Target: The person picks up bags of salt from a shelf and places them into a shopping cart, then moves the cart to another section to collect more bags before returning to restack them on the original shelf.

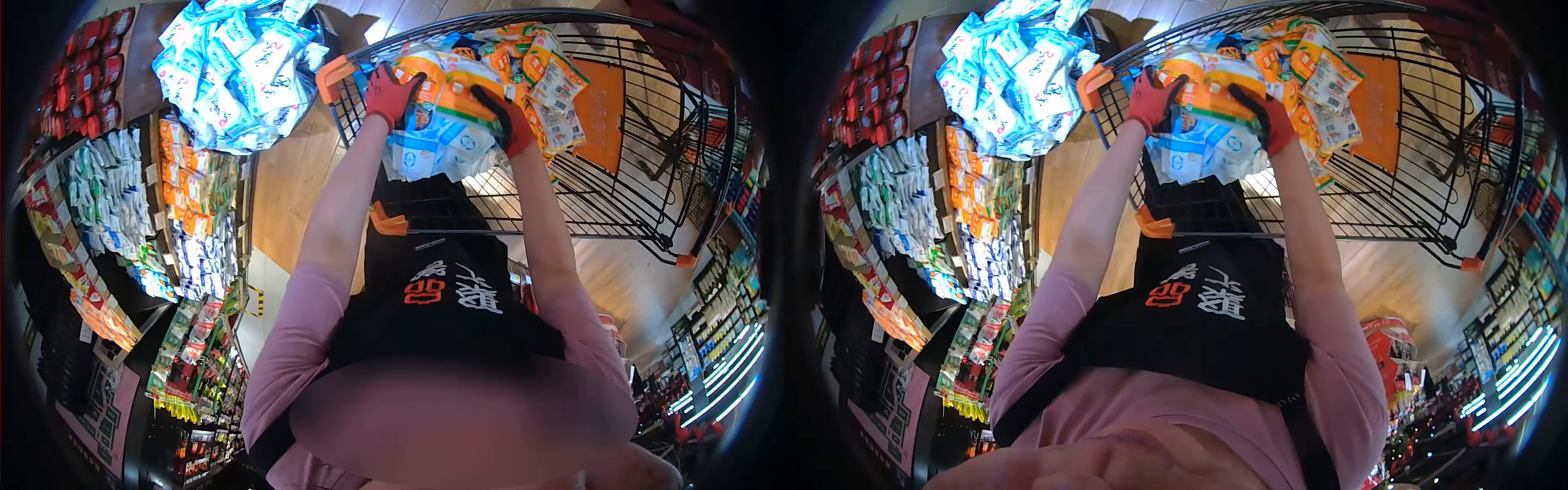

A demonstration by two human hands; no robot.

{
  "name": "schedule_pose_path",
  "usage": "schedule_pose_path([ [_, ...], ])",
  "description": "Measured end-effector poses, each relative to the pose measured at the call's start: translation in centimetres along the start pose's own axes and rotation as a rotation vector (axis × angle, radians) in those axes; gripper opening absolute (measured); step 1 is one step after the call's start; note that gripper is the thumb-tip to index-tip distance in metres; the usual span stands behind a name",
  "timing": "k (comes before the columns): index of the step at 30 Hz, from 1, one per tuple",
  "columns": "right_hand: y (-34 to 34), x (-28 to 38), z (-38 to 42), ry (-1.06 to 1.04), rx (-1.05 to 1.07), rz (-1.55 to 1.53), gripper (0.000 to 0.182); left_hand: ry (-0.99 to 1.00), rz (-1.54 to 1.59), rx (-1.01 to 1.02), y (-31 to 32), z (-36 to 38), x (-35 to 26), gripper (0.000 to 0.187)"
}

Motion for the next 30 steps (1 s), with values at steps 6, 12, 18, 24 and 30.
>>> schedule_pose_path([
  [6, -1.7, -1.0, 8.5, -0.063, -0.125, -0.189, 0.038, -0.075, -0.093, 0.213, -1.0, -2.3, -0.3, 0.105],
  [12, -0.7, -0.3, 10.2, -0.180, -0.190, 0.010, 0.032, -0.099, 0.761, 0.427, 0.9, 0.1, -3.1, 0.043],
  [18, 0.9, 1.3, 8.8, -0.316, -0.070, 0.264, 0.039, -0.124, 1.118, 0.539, 0.9, 7.1, -5.5, 0.031],
  [24, -1.6, -2.3, 8.1, -0.395, 0.166, 0.556, 0.036, -0.013, 0.970, 0.444, 1.9, 13.6, -2.8, 0.038],
  [30, 2.8, -0.6, 12.0, 0.046, 0.172, 0.025, 0.050, -0.457, 1.866, 1.116, -1.5, 15.0, -3.4, 0.049],
])
Point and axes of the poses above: each hand's wrist, its own z-axis away from the middle knuckle, its own y-axis out of the palm, x = y × z, the point moved 3 cm from there along -z, towards the middle knuckle, and after that the axes turned 12 degrees about -z, right-handed, at the moved point
